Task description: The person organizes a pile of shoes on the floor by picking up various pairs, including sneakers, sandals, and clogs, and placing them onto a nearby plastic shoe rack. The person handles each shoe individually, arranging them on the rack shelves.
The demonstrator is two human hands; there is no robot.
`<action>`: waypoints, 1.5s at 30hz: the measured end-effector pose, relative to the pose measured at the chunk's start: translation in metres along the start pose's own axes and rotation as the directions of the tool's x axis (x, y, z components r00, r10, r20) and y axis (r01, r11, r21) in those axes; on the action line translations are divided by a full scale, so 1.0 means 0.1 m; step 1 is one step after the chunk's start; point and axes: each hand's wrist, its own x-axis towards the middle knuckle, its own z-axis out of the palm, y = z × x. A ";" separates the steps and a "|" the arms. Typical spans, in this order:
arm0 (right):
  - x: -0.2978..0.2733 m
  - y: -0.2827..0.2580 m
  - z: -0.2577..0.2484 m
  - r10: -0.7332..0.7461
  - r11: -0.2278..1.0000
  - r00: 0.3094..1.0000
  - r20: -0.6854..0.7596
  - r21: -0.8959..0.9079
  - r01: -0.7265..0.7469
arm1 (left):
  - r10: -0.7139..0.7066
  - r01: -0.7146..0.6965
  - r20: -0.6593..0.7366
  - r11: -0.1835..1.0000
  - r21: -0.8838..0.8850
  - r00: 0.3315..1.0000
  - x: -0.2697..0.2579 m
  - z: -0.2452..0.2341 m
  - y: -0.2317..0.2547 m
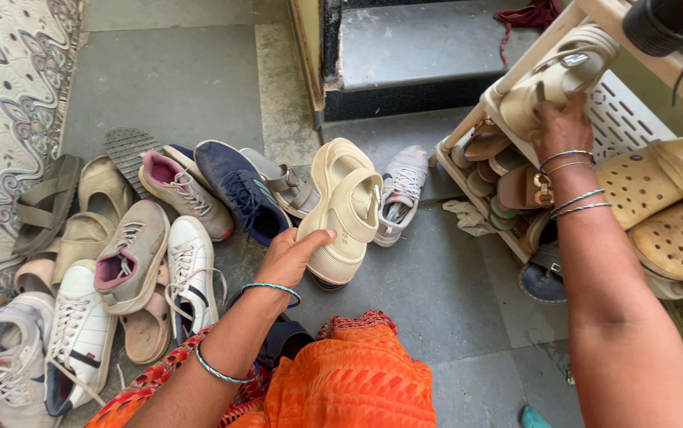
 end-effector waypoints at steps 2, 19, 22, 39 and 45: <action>-0.06 -0.12 -0.04 0.044 0.999 0.999 -0.028 0.021 -0.044 | 0.014 -0.013 0.022 1.000 -0.028 1.000 0.01 0.01 -0.01; -2.21 -2.70 -0.94 -0.195 -0.536 0.765 0.614 0.587 -0.607 | 0.149 -0.142 0.228 0.989 -0.045 0.962 -0.22 0.36 0.04; -2.21 -2.80 -1.15 -0.032 -0.574 0.781 0.624 0.628 -0.525 | 0.193 -0.178 0.331 0.981 -0.075 0.924 -0.25 0.41 0.09; -2.31 -1.32 -1.41 0.638 -0.355 0.547 0.542 0.837 -0.415 | 0.164 -0.219 0.325 0.965 0.142 0.932 -0.12 0.16 0.03; -1.60 -0.18 -0.87 0.721 -0.314 0.520 0.457 0.886 -0.342 | 0.161 -0.233 0.312 0.950 0.210 0.936 -0.31 0.10 0.23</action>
